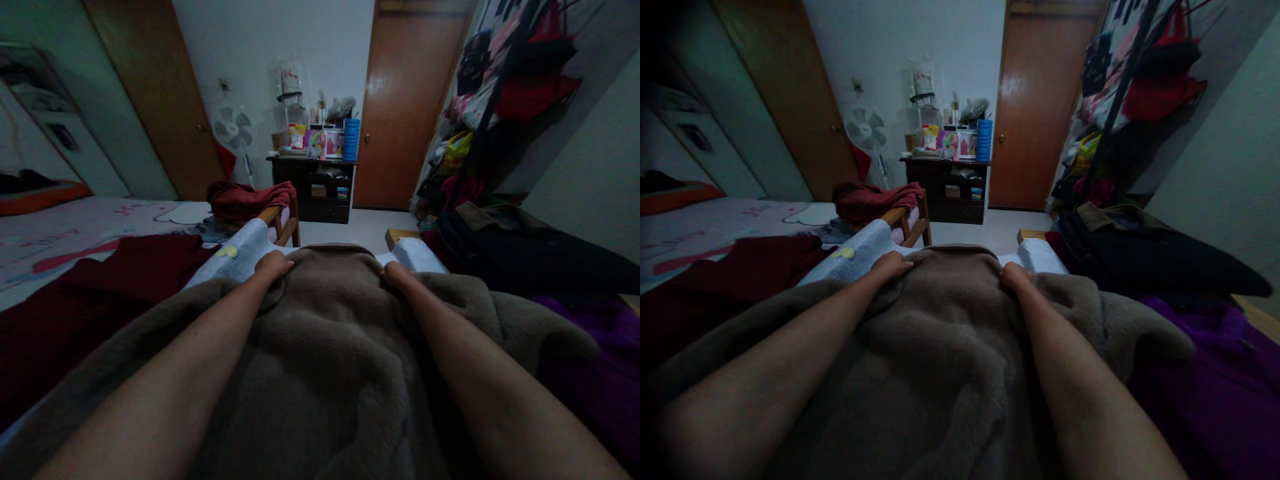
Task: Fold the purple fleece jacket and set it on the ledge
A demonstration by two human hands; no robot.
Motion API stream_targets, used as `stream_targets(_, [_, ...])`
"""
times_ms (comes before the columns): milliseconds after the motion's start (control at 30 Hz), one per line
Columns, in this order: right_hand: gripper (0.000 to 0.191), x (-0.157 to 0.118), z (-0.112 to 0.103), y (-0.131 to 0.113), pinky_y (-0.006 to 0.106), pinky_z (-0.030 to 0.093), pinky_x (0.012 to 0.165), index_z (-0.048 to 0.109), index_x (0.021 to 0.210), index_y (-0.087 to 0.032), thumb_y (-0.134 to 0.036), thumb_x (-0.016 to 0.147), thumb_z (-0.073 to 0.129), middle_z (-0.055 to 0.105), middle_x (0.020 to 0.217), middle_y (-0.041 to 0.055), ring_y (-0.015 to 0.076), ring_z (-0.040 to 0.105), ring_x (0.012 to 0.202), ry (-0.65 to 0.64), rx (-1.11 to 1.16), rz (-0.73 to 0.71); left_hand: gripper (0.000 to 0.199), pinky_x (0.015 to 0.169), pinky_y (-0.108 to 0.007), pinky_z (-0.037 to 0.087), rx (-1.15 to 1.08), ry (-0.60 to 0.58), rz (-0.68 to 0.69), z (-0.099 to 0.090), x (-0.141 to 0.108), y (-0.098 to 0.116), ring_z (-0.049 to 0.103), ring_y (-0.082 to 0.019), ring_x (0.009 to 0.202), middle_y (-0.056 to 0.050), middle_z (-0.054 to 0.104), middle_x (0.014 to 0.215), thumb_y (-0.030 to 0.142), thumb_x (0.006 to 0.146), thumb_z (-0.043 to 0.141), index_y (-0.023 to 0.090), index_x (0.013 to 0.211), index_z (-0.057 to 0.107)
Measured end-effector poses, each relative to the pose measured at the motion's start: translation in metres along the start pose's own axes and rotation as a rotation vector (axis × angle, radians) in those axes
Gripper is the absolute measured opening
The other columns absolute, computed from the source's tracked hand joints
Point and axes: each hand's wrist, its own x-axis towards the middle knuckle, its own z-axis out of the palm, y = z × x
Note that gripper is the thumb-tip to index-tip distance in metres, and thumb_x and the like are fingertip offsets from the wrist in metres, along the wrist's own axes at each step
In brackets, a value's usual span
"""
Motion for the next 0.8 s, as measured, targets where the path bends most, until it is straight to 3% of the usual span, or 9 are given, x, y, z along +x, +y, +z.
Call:
stream_targets(67, [0.037, -0.003, -0.004, -0.002, 0.042, 0.042, 0.09, 0.067, 0.115, -0.019, -0.035, 0.092, 0.043, 0.064, 0.12, 0.0154, 0.0304, 0.057, 0.111, 0.063, -0.004, 0.011, 0.028, 0.082, -0.039, 0.047, 0.057, 0.029, -0.014, -0.004, -0.001, 0.0, 0.063, -0.036, 0.103, -0.017, 0.07, 0.101, 0.032, 0.077, 0.064, 0.013, 0.096, 0.07])
stream_targets(167, [0.043, -0.005, -0.016, -0.004, 0.048, 0.036, 0.095, 0.063, 0.122, -0.018, -0.024, 0.094, 0.031, 0.058, 0.126, 0.0181, 0.034, 0.049, 0.119, 0.212, -0.011, 0.03, 0.03, 0.081, -0.041, 0.047, 0.122, 0.091, -0.01, -0.012, -0.001, 0.004, 0.061, -0.036, 0.106, -0.015, 0.067, 0.11, 0.028, 0.083, 0.055, 0.017, 0.108, 0.069])
stream_targets(300, [0.049, -0.004, -0.031, -0.002, 0.048, 0.034, 0.092, 0.062, 0.122, -0.015, -0.02, 0.095, 0.022, 0.056, 0.124, 0.0212, 0.0352, 0.045, 0.117, 0.458, -0.015, 0.055, 0.035, 0.087, -0.043, 0.044, 0.185, 0.201, 0.081, -0.024, 0.005, 0.018, 0.056, -0.036, 0.111, -0.013, 0.064, 0.117, 0.027, 0.087, 0.046, 0.019, 0.114, 0.067])
stream_targets(433, [0.049, -0.005, -0.025, -0.001, 0.049, 0.03, 0.094, 0.061, 0.121, -0.016, -0.019, 0.095, 0.02, 0.056, 0.124, 0.0201, 0.0338, 0.044, 0.116, 0.525, -0.027, 0.054, 0.038, 0.102, -0.048, 0.031, 0.288, 0.281, 0.212, -0.028, 0.007, 0.027, 0.048, -0.033, 0.118, -0.012, 0.062, 0.119, 0.022, 0.092, 0.037, 0.021, 0.119, 0.064])
stream_targets(533, [0.048, -0.009, -0.007, -0.01, 0.052, 0.019, 0.104, 0.058, 0.123, -0.016, -0.015, 0.094, 0.021, 0.054, 0.13, 0.0181, 0.0328, 0.041, 0.122, 0.486, -0.058, 0.03, 0.045, 0.111, -0.052, 0.012, 0.331, 0.257, 0.324, -0.015, -0.004, 0.029, 0.035, -0.031, 0.132, -0.011, 0.057, 0.13, 0.015, 0.093, 0.028, 0.025, 0.125, 0.059])
stream_targets(600, [0.046, -0.014, 0.007, -0.023, 0.052, 0.008, 0.11, 0.053, 0.129, -0.017, -0.016, 0.093, 0.025, 0.048, 0.139, 0.0154, 0.032, 0.032, 0.132, 0.466, -0.082, -0.027, 0.049, 0.114, -0.05, 0.005, 0.338, 0.203, 0.415, 0.003, -0.016, 0.033, 0.022, -0.028, 0.14, -0.007, 0.049, 0.141, 0.011, 0.092, 0.027, 0.028, 0.127, 0.057])
stream_targets(667, [0.045, -0.02, 0.021, -0.038, 0.048, 0.005, 0.113, 0.046, 0.135, -0.017, -0.025, 0.094, 0.031, 0.039, 0.148, 0.0133, 0.0296, 0.022, 0.139, 0.435, -0.068, -0.147, 0.048, 0.115, -0.046, 0.007, 0.329, 0.128, 0.491, 0.025, -0.028, 0.038, 0.019, -0.023, 0.143, -0.002, 0.044, 0.146, 0.014, 0.092, 0.032, 0.033, 0.13, 0.054])
stream_targets(733, [0.052, -0.025, 0.033, -0.05, 0.042, 0.01, 0.114, 0.039, 0.141, -0.016, -0.037, 0.095, 0.034, 0.032, 0.152, 0.0125, 0.0266, 0.021, 0.14, 0.364, -0.016, -0.266, 0.045, 0.114, -0.043, 0.014, 0.31, 0.05, 0.531, 0.045, -0.037, 0.041, 0.021, -0.023, 0.143, -0.002, 0.039, 0.151, 0.021, 0.092, 0.038, 0.032, 0.134, 0.051])
stream_targets(800, [0.058, -0.029, 0.044, -0.054, 0.043, 0.012, 0.114, 0.033, 0.146, -0.019, -0.048, 0.095, 0.03, 0.028, 0.155, 0.0107, 0.0263, 0.02, 0.141, 0.282, 0.02, -0.297, 0.048, 0.112, -0.049, 0.018, 0.257, -0.076, 0.473, 0.058, -0.041, 0.038, 0.02, -0.029, 0.144, -0.005, 0.031, 0.155, 0.036, 0.094, 0.037, 0.031, 0.141, 0.043])
